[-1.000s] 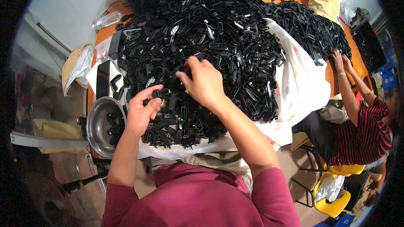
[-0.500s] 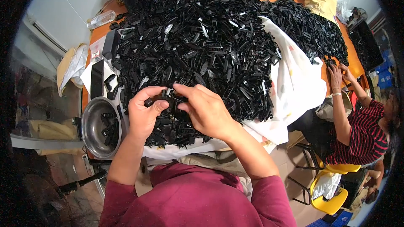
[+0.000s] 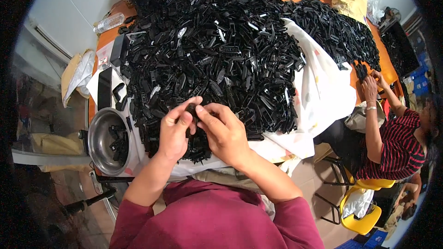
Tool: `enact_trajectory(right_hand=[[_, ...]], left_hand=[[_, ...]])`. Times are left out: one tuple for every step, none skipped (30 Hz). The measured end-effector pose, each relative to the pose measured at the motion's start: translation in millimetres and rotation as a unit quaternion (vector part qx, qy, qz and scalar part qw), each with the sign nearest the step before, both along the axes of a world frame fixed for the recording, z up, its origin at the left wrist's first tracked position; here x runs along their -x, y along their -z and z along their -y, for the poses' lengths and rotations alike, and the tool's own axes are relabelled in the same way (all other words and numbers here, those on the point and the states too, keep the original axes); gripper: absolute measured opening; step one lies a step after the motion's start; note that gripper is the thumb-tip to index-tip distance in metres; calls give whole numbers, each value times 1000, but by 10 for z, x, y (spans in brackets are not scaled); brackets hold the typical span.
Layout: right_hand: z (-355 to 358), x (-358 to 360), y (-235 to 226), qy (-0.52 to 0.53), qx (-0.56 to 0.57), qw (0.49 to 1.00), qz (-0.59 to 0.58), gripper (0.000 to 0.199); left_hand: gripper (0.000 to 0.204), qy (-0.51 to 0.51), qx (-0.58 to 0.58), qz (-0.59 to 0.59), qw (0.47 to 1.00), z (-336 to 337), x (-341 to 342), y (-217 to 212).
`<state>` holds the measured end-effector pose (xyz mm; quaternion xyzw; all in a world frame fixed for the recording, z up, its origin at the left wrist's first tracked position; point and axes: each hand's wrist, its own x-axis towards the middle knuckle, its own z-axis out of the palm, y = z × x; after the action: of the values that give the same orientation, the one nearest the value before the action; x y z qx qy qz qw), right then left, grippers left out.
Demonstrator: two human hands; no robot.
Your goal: Sorting and inspecting small black plastic clips from a bulk pile into a metal bowl.
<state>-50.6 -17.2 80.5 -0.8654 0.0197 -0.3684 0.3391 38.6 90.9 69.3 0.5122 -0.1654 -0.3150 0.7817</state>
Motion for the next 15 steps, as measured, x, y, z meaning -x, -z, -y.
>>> enact_trajectory(right_hand=[[-7,13,3,1,-1,1000,-2,40],[-12,26,3,4,-9,1000,-3,42],[-12,39,3,8,-18,1000,-4,43],[11,25,40,-17,-49,998,25,43],[-50,93,56,-29,-207,977,-39,35],[-85,133,41,-39,-325,943,-52,31],[-114,151,20,-50,-441,894,-65,27],[-115,170,23,-49,-442,893,-64,27],[-104,193,26,-17,-403,907,-117,27],[-96,224,29,17,-362,916,-170,27],[-65,243,28,22,-362,916,-169,27],[-6,249,25,42,-317,932,-172,30],[80,255,24,61,-269,945,-177,32],[194,257,24,85,-230,960,-137,35],[330,265,58,117,-242,958,-98,35]], left_hand=[[30,1,-1,-2,1000,-12,20,-11],[33,7,-11,14,1000,-25,33,-20],[37,12,-20,29,999,-42,47,-24],[29,22,-12,72,997,-75,67,7],[29,23,-11,73,997,-86,40,22],[28,62,4,44,997,-91,5,17],[28,99,15,14,995,-113,-29,15],[27,142,71,-102,982,-118,-68,105],[27,144,70,-102,982,-99,-83,128],[26,151,65,-130,978,-75,-94,135],[24,159,59,-159,973,-39,-107,128],[22,150,30,-106,982,25,-153,108],[17,111,6,-28,993,131,-250,54],[13,30,1,108,994,251,-452,245],[9,-27,-40,209,977,365,-603,257]])
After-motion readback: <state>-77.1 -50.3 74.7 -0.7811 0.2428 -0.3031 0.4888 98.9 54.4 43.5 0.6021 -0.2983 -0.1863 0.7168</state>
